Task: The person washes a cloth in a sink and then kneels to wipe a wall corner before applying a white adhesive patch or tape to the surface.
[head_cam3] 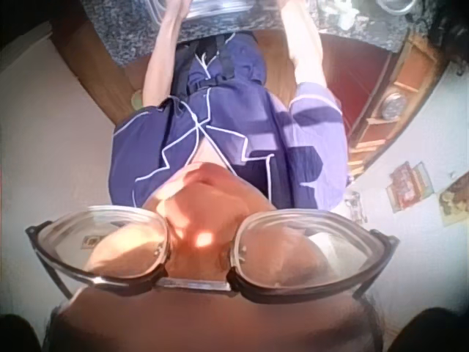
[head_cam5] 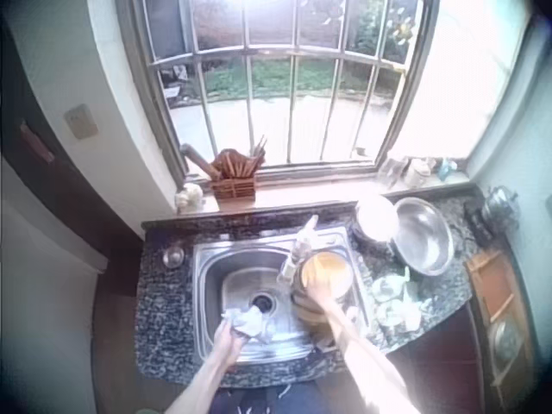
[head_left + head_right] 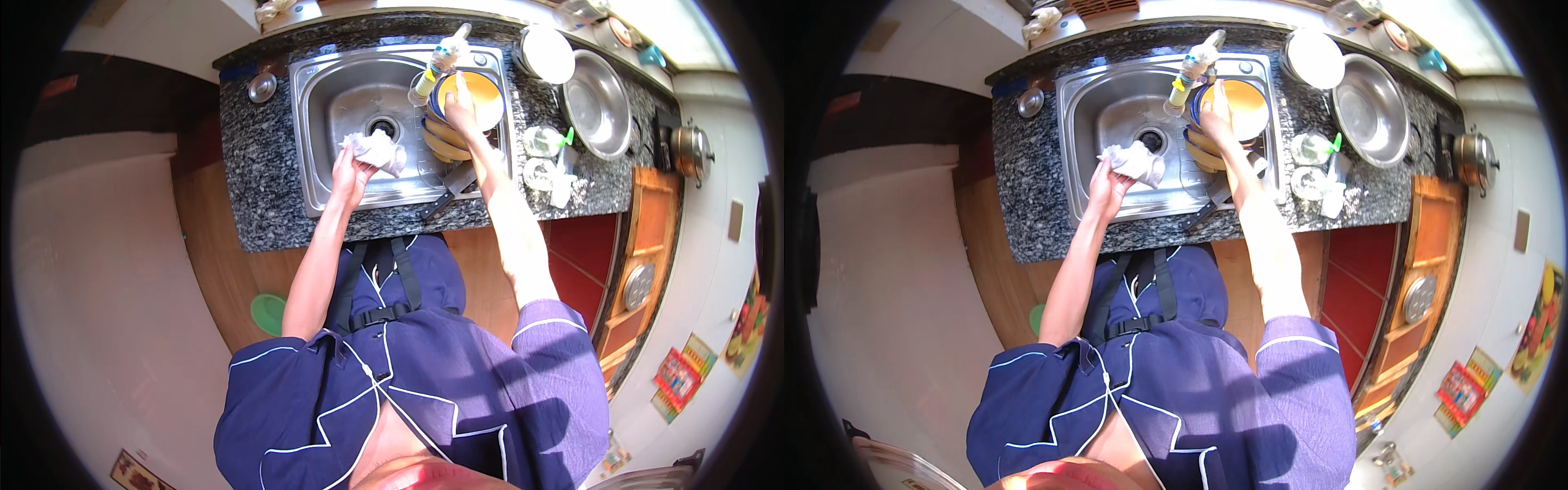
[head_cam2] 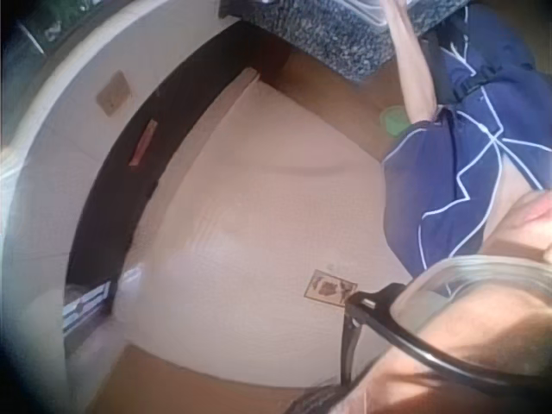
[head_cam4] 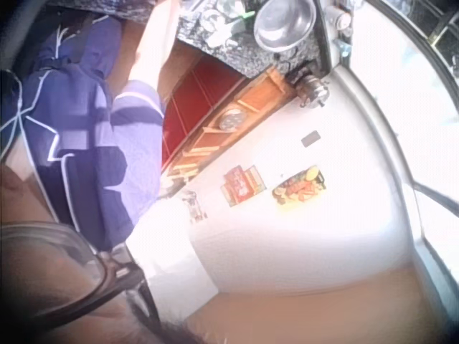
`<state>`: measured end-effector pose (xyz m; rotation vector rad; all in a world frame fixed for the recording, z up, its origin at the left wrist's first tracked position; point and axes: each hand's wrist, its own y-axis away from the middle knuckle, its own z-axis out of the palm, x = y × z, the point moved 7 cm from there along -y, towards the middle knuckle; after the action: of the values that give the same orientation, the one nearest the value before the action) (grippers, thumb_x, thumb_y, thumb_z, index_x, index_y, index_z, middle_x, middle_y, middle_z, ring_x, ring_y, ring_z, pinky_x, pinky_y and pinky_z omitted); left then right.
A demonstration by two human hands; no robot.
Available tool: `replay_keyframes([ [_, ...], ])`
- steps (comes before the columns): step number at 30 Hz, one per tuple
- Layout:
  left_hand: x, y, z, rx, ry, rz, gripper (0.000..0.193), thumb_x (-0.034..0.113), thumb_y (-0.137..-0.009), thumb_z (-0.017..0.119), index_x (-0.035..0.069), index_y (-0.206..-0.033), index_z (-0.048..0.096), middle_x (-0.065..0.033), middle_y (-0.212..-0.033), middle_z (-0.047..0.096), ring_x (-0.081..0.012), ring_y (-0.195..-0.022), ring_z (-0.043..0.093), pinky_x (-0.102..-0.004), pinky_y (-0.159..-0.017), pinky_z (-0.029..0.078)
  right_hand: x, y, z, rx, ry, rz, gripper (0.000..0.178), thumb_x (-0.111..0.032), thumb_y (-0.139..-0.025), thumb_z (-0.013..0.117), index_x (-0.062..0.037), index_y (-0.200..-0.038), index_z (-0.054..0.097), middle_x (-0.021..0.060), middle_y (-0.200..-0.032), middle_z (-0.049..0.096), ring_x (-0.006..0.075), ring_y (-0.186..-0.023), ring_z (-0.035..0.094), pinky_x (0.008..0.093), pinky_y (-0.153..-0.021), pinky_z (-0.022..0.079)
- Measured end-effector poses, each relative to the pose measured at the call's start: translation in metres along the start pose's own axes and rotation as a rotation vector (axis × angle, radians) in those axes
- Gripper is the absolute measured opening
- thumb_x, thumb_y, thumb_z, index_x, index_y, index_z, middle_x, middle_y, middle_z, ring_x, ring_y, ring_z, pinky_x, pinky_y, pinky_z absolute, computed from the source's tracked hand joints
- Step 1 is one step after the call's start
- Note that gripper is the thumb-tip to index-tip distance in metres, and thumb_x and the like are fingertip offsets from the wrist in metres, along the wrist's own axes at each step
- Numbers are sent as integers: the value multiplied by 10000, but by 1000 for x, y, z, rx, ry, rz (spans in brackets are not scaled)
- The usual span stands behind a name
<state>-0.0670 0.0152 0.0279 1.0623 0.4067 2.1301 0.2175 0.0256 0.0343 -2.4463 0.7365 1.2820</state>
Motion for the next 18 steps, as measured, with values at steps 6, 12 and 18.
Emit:
replay_keyframes([
  [6, -21, -20, 13, 120, 73, 53, 403, 296, -1037, 288, 18, -1314, 380, -193, -1291, 515, -341, -1180, 529, -510, -990, 444, -17, -10, 11, -86, -57, 7, 583, -60, -881, 426, 49, -1429, 258, 255, -1458, 320, 362, -1373, 285, 352, -1139, 245],
  [12, -41, -43, 37, 92, 134, 15, 358, 283, -1036, 302, 38, -1285, 379, -198, -1269, 524, -339, -1157, 549, -528, -979, 446, 1, -17, 20, 25, 124, -224, 321, -112, -897, 468, 50, -1169, 520, 283, -1187, 554, 428, -1093, 535, 447, -938, 426],
  [18, -44, -63, 43, 144, 121, 13, 385, 286, -1038, 280, 20, -1298, 379, -189, -1300, 501, -347, -1206, 506, -531, -995, 433, -9, 48, 24, -33, -279, 45, 404, -80, -925, 429, 45, -1307, 472, 247, -1238, 567, 350, -1187, 536, 367, -1009, 398],
])
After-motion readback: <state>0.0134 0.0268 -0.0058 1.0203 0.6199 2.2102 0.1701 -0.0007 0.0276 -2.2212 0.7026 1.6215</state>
